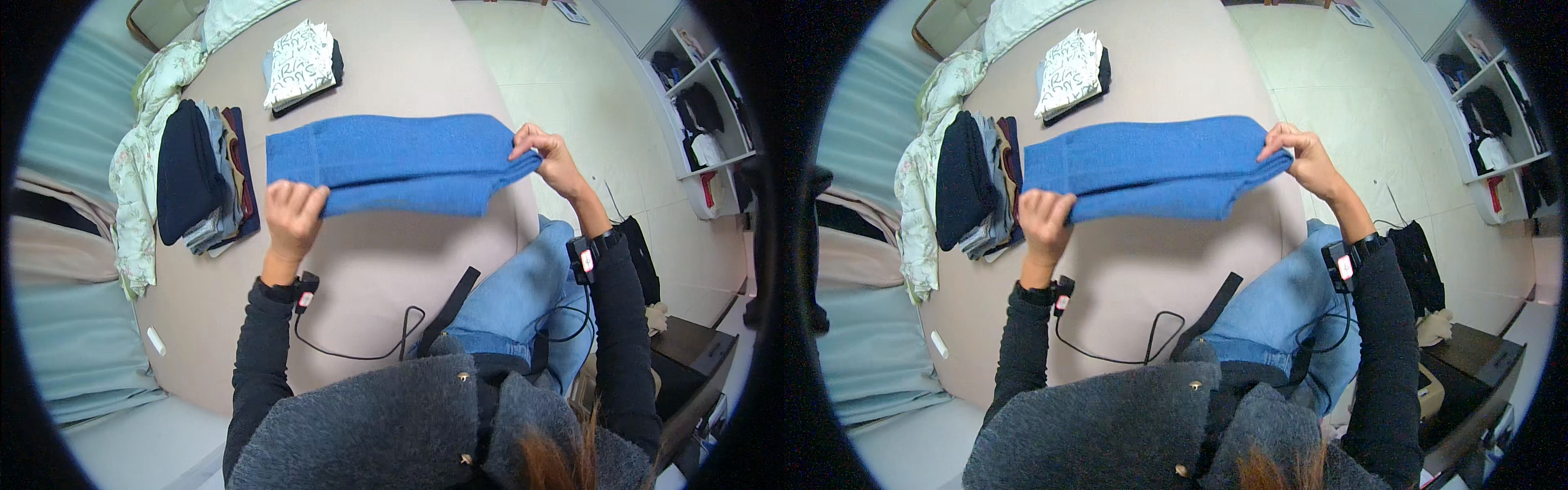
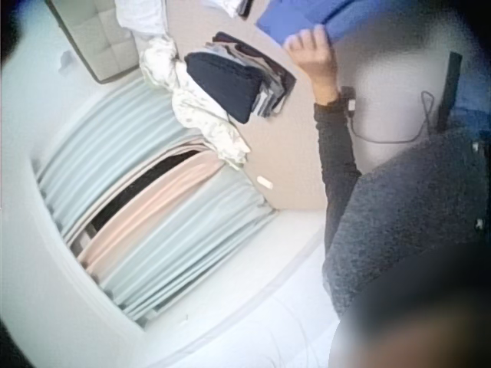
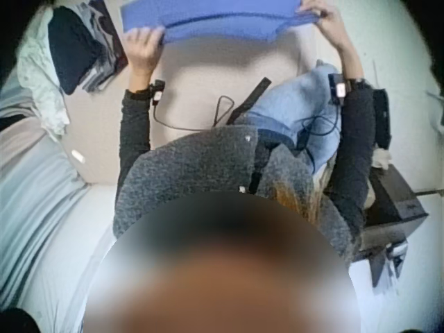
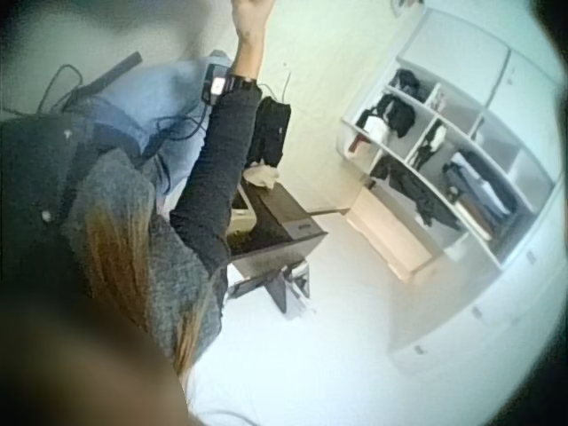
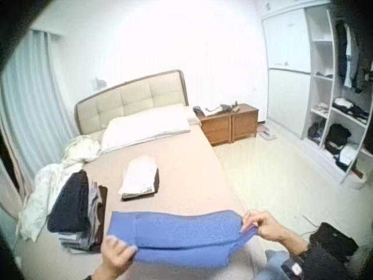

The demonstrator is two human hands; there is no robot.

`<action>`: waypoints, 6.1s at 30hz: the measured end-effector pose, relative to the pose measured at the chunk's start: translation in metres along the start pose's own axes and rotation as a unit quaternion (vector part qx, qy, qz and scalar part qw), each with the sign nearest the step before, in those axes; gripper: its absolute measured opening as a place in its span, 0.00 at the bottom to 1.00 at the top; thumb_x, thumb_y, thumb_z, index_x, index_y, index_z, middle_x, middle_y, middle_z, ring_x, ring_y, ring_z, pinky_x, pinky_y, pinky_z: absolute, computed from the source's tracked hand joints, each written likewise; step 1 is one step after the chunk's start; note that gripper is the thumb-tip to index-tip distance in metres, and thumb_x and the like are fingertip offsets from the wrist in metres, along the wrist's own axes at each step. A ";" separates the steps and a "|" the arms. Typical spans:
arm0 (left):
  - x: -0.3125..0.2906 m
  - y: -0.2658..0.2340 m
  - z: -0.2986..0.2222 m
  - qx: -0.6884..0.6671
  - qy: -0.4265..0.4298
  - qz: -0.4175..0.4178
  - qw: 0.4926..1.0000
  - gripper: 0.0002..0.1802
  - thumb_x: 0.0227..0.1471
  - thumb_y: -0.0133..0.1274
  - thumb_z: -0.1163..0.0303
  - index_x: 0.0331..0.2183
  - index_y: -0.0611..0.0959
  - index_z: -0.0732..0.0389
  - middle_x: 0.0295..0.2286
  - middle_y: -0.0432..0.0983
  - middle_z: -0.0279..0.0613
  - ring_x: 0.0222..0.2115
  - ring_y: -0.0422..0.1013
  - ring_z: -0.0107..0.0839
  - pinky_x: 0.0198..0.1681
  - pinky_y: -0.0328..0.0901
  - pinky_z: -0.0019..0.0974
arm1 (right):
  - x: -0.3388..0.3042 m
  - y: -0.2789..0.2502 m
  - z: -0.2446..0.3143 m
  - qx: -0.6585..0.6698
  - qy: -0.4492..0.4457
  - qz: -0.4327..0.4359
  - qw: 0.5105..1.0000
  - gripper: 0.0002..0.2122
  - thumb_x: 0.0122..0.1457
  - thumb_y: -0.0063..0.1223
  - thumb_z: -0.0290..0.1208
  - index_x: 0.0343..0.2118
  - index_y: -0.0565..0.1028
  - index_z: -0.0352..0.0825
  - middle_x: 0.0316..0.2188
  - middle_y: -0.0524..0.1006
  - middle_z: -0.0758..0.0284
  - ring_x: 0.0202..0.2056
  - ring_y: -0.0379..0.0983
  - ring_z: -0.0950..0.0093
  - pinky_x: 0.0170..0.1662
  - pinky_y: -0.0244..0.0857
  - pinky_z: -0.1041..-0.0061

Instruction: The person folds several garments on a bed, including dark pants, blue pants, a blue sweatshirt, and black pants. Each item is smoothed, folded into a compact rectangle, and placed on a growing stack.

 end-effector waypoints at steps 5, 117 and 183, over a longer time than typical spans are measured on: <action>-0.078 0.029 -0.067 -0.025 -0.074 0.211 0.974 0.21 0.42 0.60 0.76 0.43 0.80 0.58 0.39 0.72 0.42 0.43 0.68 0.41 0.50 0.59 0.48 | -0.053 0.031 -0.053 -0.209 0.035 0.056 0.976 0.18 0.42 0.46 0.07 0.30 0.80 0.37 0.39 0.75 0.68 0.49 0.67 0.66 0.57 0.58 0.67; -0.211 -0.053 0.218 0.080 -0.513 -0.034 0.854 0.33 0.47 0.61 0.70 0.55 0.71 0.68 0.46 0.74 0.64 0.45 0.72 0.60 0.53 0.64 0.50 | -0.065 0.037 -0.065 0.239 0.270 -0.080 0.929 0.13 0.63 0.52 0.30 0.49 0.73 0.32 0.36 0.79 0.66 0.36 0.76 0.78 0.40 0.71 0.78; 0.094 0.228 -0.392 -0.449 -0.097 0.327 0.826 0.31 0.48 0.62 0.59 0.52 0.75 0.59 0.51 0.67 0.58 0.51 0.63 0.55 0.56 0.61 0.51 | -0.245 -0.278 0.025 0.237 0.084 -0.471 0.845 0.12 0.64 0.55 0.36 0.43 0.77 0.32 0.38 0.81 0.66 0.38 0.79 0.76 0.45 0.74 0.75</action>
Point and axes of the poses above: each hand's wrist, its own x-axis towards the middle knuckle, its own y-axis out of the palm, z = x × y, the point moved 1 cm from there along x, towards the middle knuckle
